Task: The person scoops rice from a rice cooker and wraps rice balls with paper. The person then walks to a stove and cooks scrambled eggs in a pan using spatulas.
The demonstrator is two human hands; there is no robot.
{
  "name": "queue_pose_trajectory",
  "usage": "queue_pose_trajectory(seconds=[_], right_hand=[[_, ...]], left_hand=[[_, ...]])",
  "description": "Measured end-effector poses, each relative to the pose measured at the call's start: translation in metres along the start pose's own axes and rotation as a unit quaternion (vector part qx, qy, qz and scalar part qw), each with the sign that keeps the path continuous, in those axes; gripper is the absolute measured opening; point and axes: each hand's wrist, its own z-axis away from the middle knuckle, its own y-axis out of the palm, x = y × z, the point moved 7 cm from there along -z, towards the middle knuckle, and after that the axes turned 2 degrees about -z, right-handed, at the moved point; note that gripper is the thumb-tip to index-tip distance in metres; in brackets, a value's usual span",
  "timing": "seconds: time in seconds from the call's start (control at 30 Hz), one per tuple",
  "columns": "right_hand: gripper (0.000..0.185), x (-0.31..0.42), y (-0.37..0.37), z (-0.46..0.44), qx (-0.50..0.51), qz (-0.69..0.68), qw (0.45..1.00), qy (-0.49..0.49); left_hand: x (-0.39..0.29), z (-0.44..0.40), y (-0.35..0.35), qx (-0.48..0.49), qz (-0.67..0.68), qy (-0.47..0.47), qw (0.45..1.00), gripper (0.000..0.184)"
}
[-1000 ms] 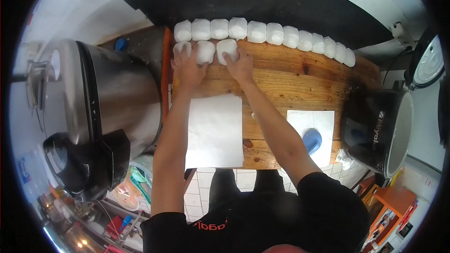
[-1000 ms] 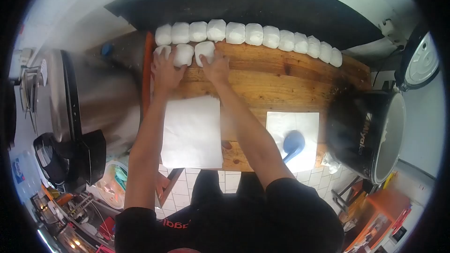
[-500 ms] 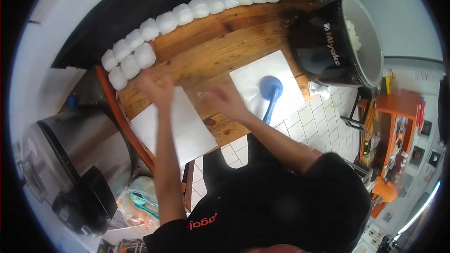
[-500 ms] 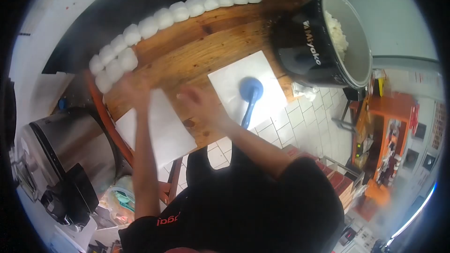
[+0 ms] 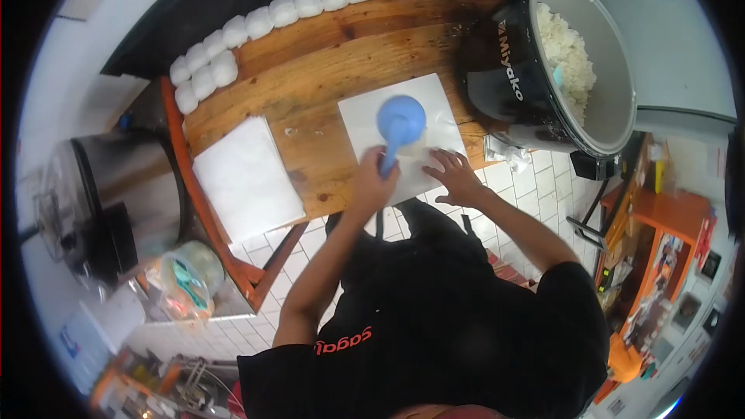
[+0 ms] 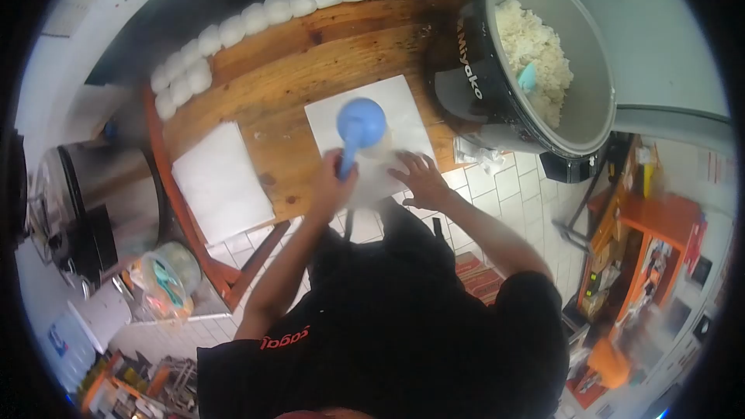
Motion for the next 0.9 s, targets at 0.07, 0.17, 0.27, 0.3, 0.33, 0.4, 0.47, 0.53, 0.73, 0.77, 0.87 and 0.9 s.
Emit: queue_pose_trajectory(seconds=[0.07, 0.17, 0.27, 0.3, 0.33, 0.4, 0.47, 0.53, 0.73, 0.77, 0.87, 0.9], right_hand=[[0.059, -0.009, 0.015, 0.001, -0.005, -0.007, 0.998, -0.064], [0.040, -0.017, 0.013, -0.002, -0.018, -0.050, 0.990, -0.130], [0.025, -0.026, 0.010, -0.009, -0.007, -0.108, 0.983, -0.146], [0.022, -0.030, 0.013, -0.012, 0.009, -0.130, 0.982, -0.137], [0.019, -0.033, 0.016, -0.012, 0.027, -0.152, 0.980, -0.126], [0.019, -0.036, 0.017, -0.017, 0.060, -0.159, 0.979, -0.113], [0.019, -0.038, 0.019, -0.019, 0.088, -0.176, 0.976, -0.096], [0.020, -0.041, 0.020, -0.022, 0.114, -0.199, 0.970, -0.082], [0.022, -0.048, 0.017, -0.031, 0.157, -0.240, 0.958, -0.027], [0.021, -0.050, 0.015, -0.032, 0.142, -0.253, 0.957, -0.026], [0.020, -0.052, 0.013, -0.032, 0.094, -0.281, 0.955, -0.034], [0.019, -0.050, 0.009, -0.032, 0.075, -0.284, 0.955, -0.049]], left_hand=[[0.007, -0.008, -0.033, -0.065, -0.075, 0.018, 0.995, 0.035], [0.000, -0.023, -0.087, -0.122, -0.166, -0.058, 0.977, 0.034], [0.069, -0.033, -0.114, -0.192, -0.254, 0.069, 0.946, 0.037], [0.068, -0.030, -0.121, -0.213, -0.267, 0.077, 0.937, 0.039], [0.067, -0.024, -0.123, -0.233, -0.279, 0.084, 0.928, 0.040], [0.040, -0.005, -0.119, -0.299, -0.371, 0.116, 0.871, 0.047], [0.010, 0.003, -0.096, -0.207, -0.386, 0.076, 0.896, 0.056], [0.002, 0.016, -0.046, -0.056, -0.312, 0.121, 0.941, 0.062], [0.005, 0.036, 0.043, 0.126, -0.210, 0.166, 0.955, 0.046], [0.012, 0.034, 0.048, 0.142, -0.225, 0.143, 0.953, 0.042], [0.026, 0.033, 0.053, 0.160, -0.229, 0.091, 0.956, 0.032], [0.030, 0.032, 0.051, 0.138, -0.206, 0.083, 0.965, 0.030]])
